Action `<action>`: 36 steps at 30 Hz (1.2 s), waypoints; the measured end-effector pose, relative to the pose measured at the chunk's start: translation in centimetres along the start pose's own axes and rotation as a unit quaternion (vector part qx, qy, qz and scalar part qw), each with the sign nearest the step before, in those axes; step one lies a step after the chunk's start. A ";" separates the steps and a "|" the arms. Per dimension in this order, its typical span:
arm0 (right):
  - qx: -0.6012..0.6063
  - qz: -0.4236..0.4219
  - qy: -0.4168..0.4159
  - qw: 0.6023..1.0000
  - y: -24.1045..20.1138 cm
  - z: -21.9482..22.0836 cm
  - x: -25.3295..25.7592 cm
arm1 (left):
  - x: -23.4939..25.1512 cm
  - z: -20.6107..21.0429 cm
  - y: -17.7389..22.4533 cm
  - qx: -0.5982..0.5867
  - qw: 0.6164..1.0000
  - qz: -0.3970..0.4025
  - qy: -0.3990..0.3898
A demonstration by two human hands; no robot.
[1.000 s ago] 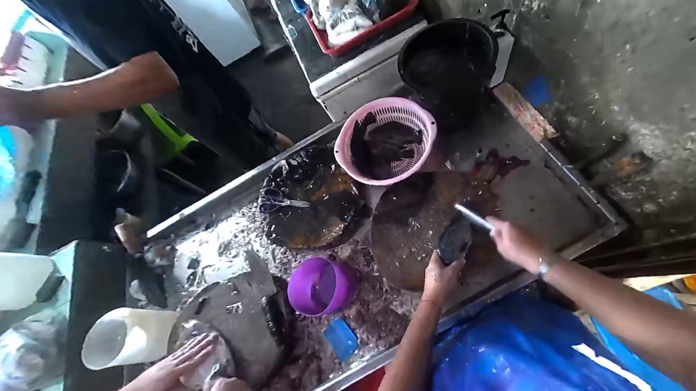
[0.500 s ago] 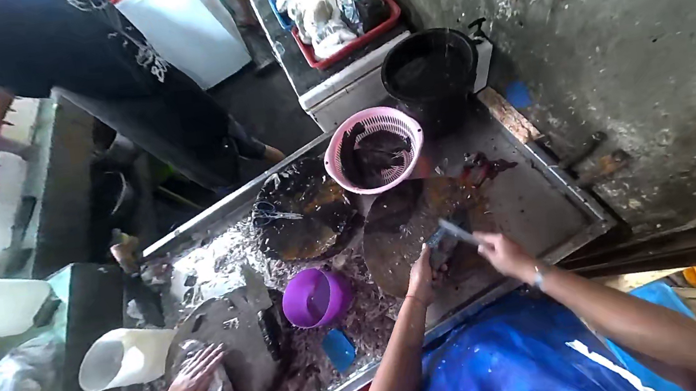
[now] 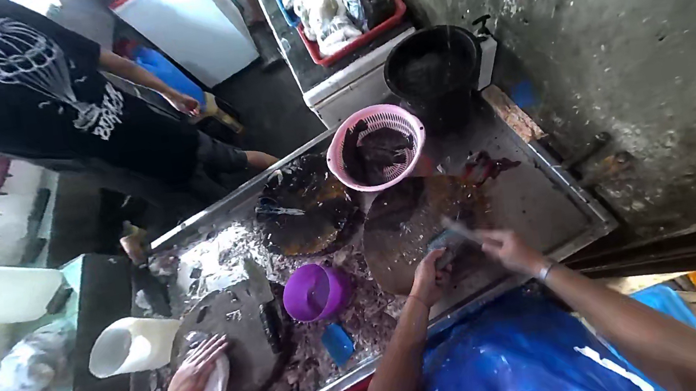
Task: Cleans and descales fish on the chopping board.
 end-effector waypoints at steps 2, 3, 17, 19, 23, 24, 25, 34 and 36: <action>0.013 -0.002 -0.027 1.000 -0.3 1.8 -2.9 | -0.1 -0.6 0.9 -0.056 0.998 0.034 0.016; 0.009 -0.012 -0.045 0.999 -0.6 1.1 -4.2 | -0.5 -0.8 1.4 -0.072 0.996 0.046 0.012; -0.069 -0.137 0.118 0.981 -8.8 -0.5 -2.0 | -2.9 2.6 2.8 -0.217 0.966 0.125 0.067; -0.051 -0.107 0.054 0.991 -8.0 3.1 -2.4 | -3.0 2.7 4.0 -0.254 0.951 0.154 0.083; -0.060 -0.093 -0.018 0.994 -9.0 1.8 -2.9 | -3.1 1.1 4.3 -0.277 0.944 0.149 0.097; -0.066 -0.105 0.012 0.992 -9.3 2.2 -2.2 | -3.3 1.7 4.1 -0.281 0.944 0.144 0.101; -0.069 -0.104 0.017 0.992 -9.3 3.1 -1.6 | -3.4 2.3 4.1 -0.292 0.940 0.143 0.102; -0.064 -0.127 -0.010 0.990 -10.9 3.3 -2.2 | -4.0 2.7 6.0 -0.326 0.930 0.162 0.048; -0.074 -0.131 -0.020 0.988 -11.5 2.5 -2.5 | -4.0 2.4 6.4 -0.318 0.933 0.161 0.045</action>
Point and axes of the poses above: each hand's wrist, its own x-axis towards the middle knuckle, its own z-axis out of the palm, y = z × x, the point moved 6 cm from there along x, towards the middle knuckle, and after that the axes turned 5 degrees about -y, right-handed, at the moved point
